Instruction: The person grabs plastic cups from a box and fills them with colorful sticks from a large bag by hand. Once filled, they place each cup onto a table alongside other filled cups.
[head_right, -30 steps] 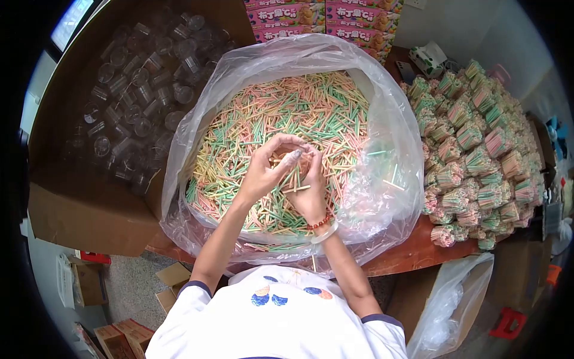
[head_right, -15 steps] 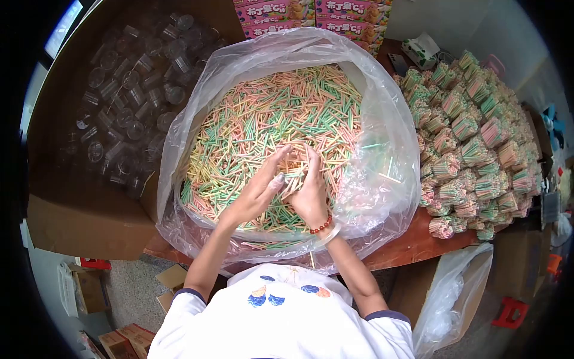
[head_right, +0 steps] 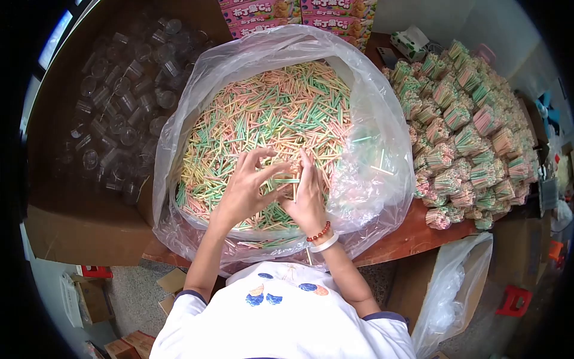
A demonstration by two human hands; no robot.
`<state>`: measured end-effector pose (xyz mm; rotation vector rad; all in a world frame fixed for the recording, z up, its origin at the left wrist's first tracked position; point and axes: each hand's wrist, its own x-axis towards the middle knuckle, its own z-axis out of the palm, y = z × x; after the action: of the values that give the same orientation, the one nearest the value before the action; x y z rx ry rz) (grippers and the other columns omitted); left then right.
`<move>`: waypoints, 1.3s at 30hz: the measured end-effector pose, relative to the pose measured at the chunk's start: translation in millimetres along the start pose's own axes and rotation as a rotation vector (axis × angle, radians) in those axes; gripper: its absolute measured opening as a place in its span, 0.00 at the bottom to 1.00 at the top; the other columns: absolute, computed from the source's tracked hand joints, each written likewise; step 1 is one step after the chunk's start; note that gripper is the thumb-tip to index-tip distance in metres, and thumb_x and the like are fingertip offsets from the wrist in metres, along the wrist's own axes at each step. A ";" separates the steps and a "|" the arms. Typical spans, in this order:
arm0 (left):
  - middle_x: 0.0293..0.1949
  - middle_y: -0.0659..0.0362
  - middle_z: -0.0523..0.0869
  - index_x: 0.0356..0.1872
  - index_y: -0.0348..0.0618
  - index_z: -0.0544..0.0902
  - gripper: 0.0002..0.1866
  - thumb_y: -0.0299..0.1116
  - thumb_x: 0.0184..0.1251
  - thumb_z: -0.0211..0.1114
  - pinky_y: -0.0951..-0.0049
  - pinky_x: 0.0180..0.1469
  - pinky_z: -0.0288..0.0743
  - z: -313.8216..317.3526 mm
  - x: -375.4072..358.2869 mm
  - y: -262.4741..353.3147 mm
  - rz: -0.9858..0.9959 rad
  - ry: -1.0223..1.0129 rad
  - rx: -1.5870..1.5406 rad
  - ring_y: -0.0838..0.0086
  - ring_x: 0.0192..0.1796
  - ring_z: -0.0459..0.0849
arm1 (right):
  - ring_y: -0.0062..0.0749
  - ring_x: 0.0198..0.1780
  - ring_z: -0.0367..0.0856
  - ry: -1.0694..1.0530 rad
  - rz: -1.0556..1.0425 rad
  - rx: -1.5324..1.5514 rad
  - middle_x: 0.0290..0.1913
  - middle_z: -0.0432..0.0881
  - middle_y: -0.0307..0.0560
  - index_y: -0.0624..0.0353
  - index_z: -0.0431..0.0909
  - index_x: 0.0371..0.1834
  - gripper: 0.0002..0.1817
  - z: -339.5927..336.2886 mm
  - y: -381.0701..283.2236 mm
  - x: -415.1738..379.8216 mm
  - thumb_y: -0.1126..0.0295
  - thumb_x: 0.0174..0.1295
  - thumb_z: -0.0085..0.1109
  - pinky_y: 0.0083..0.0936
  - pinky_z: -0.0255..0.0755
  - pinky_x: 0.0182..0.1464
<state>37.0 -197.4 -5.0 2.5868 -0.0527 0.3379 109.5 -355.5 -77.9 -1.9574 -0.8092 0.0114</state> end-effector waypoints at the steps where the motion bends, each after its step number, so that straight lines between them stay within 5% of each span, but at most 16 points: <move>1: 0.63 0.53 0.79 0.57 0.54 0.88 0.25 0.27 0.56 0.79 0.57 0.62 0.80 1.0 1.1 -4.5 0.007 0.034 -0.018 0.55 0.63 0.78 | 0.54 0.71 0.72 0.105 -0.033 -0.013 0.70 0.73 0.61 0.61 0.53 0.83 0.60 6.7 -3.6 0.9 0.70 0.46 0.81 0.46 0.65 0.74; 4: 0.47 0.53 0.87 0.49 0.45 0.92 0.15 0.21 0.60 0.75 0.65 0.46 0.86 -10.4 2.6 -11.4 0.027 0.151 -0.240 0.64 0.44 0.89 | 0.51 0.67 0.75 0.116 0.136 0.147 0.63 0.79 0.57 0.57 0.59 0.81 0.57 6.7 -7.1 6.8 0.72 0.44 0.82 0.46 0.67 0.72; 6: 0.43 0.55 0.88 0.47 0.43 0.92 0.13 0.21 0.61 0.76 0.68 0.43 0.86 -25.5 1.9 -9.6 -0.063 0.270 -0.299 0.65 0.42 0.89 | 0.49 0.65 0.76 0.161 0.112 0.170 0.57 0.82 0.53 0.55 0.63 0.79 0.54 4.3 -12.8 5.6 0.74 0.44 0.81 0.46 0.69 0.69; 8: 0.49 0.52 0.87 0.53 0.45 0.90 0.16 0.24 0.64 0.75 0.65 0.47 0.85 -29.3 0.8 -15.3 -0.155 0.301 -0.295 0.64 0.46 0.88 | 0.49 0.65 0.76 0.170 0.116 0.136 0.58 0.82 0.51 0.56 0.63 0.78 0.54 2.6 -18.4 4.1 0.75 0.43 0.81 0.46 0.69 0.68; 10: 0.55 0.49 0.84 0.61 0.48 0.87 0.19 0.29 0.68 0.73 0.61 0.53 0.84 -35.2 3.3 -6.3 -0.093 0.349 0.273 0.60 0.52 0.86 | 0.49 0.65 0.76 0.184 0.092 0.133 0.59 0.81 0.50 0.56 0.64 0.78 0.53 7.5 -15.0 2.8 0.75 0.43 0.81 0.46 0.69 0.69; 13: 0.59 0.47 0.82 0.66 0.50 0.84 0.23 0.33 0.70 0.72 0.57 0.57 0.82 -8.9 4.4 -6.5 -0.162 0.025 -0.292 0.55 0.55 0.85 | 0.51 0.65 0.75 0.209 0.060 0.128 0.61 0.81 0.50 0.57 0.64 0.78 0.52 14.2 -11.5 1.1 0.77 0.44 0.80 0.46 0.67 0.70; 18: 0.37 0.55 0.91 0.46 0.41 0.91 0.09 0.23 0.66 0.73 0.69 0.40 0.86 9.0 14.7 -15.7 -0.021 0.311 -0.226 0.65 0.35 0.91 | 0.51 0.67 0.73 0.166 -0.013 -0.034 0.64 0.80 0.52 0.58 0.66 0.76 0.51 7.0 -14.8 -4.3 0.74 0.43 0.82 0.45 0.68 0.71; 20: 0.36 0.54 0.91 0.47 0.41 0.91 0.10 0.22 0.66 0.72 0.69 0.40 0.85 -13.8 15.0 -12.8 -0.029 0.427 -0.190 0.65 0.35 0.91 | 0.50 0.69 0.73 0.145 0.016 0.007 0.65 0.81 0.50 0.59 0.66 0.76 0.53 0.8 -19.3 -8.8 0.73 0.41 0.85 0.44 0.69 0.71; 24: 0.65 0.50 0.80 0.67 0.51 0.83 0.27 0.29 0.66 0.74 0.57 0.60 0.81 -39.4 -4.7 5.2 -0.140 0.245 0.234 0.56 0.62 0.82 | 0.48 0.69 0.73 0.183 -0.021 -0.109 0.66 0.81 0.50 0.59 0.65 0.77 0.54 -10.8 -22.6 -12.6 0.73 0.42 0.85 0.43 0.70 0.70; 25: 0.72 0.50 0.72 0.72 0.58 0.78 0.33 0.32 0.64 0.76 0.52 0.66 0.77 -35.6 -13.0 4.7 -0.072 0.064 0.058 0.52 0.70 0.75 | 0.50 0.70 0.72 0.175 -0.034 -0.040 0.65 0.81 0.50 0.59 0.64 0.78 0.53 -10.3 -20.3 -12.7 0.74 0.44 0.82 0.45 0.67 0.72; 29: 0.65 0.53 0.79 0.64 0.53 0.84 0.27 0.31 0.61 0.76 0.55 0.62 0.80 -0.3 -23.6 3.2 0.196 -0.150 -0.053 0.58 0.62 0.82 | 0.49 0.67 0.75 0.111 -0.015 0.064 0.67 0.81 0.50 0.58 0.63 0.79 0.53 -3.4 -8.5 -14.3 0.70 0.46 0.83 0.42 0.70 0.70; 32: 0.43 0.57 0.89 0.45 0.43 0.90 0.11 0.24 0.62 0.74 0.64 0.50 0.85 2.8 -26.5 -4.4 0.242 0.002 -0.030 0.64 0.47 0.89 | 0.48 0.68 0.75 0.137 -0.059 0.030 0.62 0.85 0.47 0.58 0.65 0.78 0.50 -4.8 -3.8 -7.9 0.69 0.49 0.83 0.42 0.70 0.70; 34: 0.42 0.59 0.90 0.44 0.42 0.90 0.10 0.24 0.61 0.74 0.65 0.49 0.85 -13.1 -28.8 -3.8 0.142 0.175 -0.132 0.63 0.46 0.89 | 0.45 0.69 0.75 0.133 -0.069 -0.023 0.59 0.88 0.45 0.57 0.67 0.77 0.51 -4.0 -1.4 -5.8 0.63 0.48 0.85 0.42 0.69 0.71; 37: 0.69 0.45 0.77 0.68 0.47 0.80 0.25 0.29 0.71 0.69 0.49 0.69 0.72 -19.9 -21.2 1.7 -0.192 0.345 0.354 0.50 0.70 0.76 | 0.42 0.69 0.75 0.138 -0.116 -0.038 0.59 0.88 0.44 0.56 0.68 0.77 0.52 -5.0 -4.5 -4.4 0.62 0.46 0.86 0.42 0.64 0.75; 38: 0.79 0.39 0.62 0.80 0.44 0.65 0.33 0.33 0.77 0.63 0.46 0.79 0.58 -15.3 -16.2 3.8 -0.204 0.224 0.222 0.46 0.80 0.61 | 0.42 0.67 0.77 0.163 -0.123 -0.020 0.59 0.87 0.46 0.57 0.69 0.76 0.51 -5.4 -10.2 -4.7 0.65 0.46 0.85 0.41 0.67 0.74; 39: 0.81 0.39 0.60 0.81 0.41 0.62 0.34 0.34 0.78 0.60 0.47 0.81 0.55 -4.8 -13.2 4.3 -0.086 0.101 0.214 0.47 0.82 0.58 | 0.43 0.66 0.79 0.195 -0.128 -0.004 0.60 0.86 0.47 0.57 0.69 0.76 0.50 -4.8 -18.2 -4.6 0.69 0.46 0.84 0.41 0.69 0.73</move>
<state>22.7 -199.1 -2.2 2.7674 0.1377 0.4647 97.8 -356.3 -62.5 -1.8735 -0.8040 -0.2536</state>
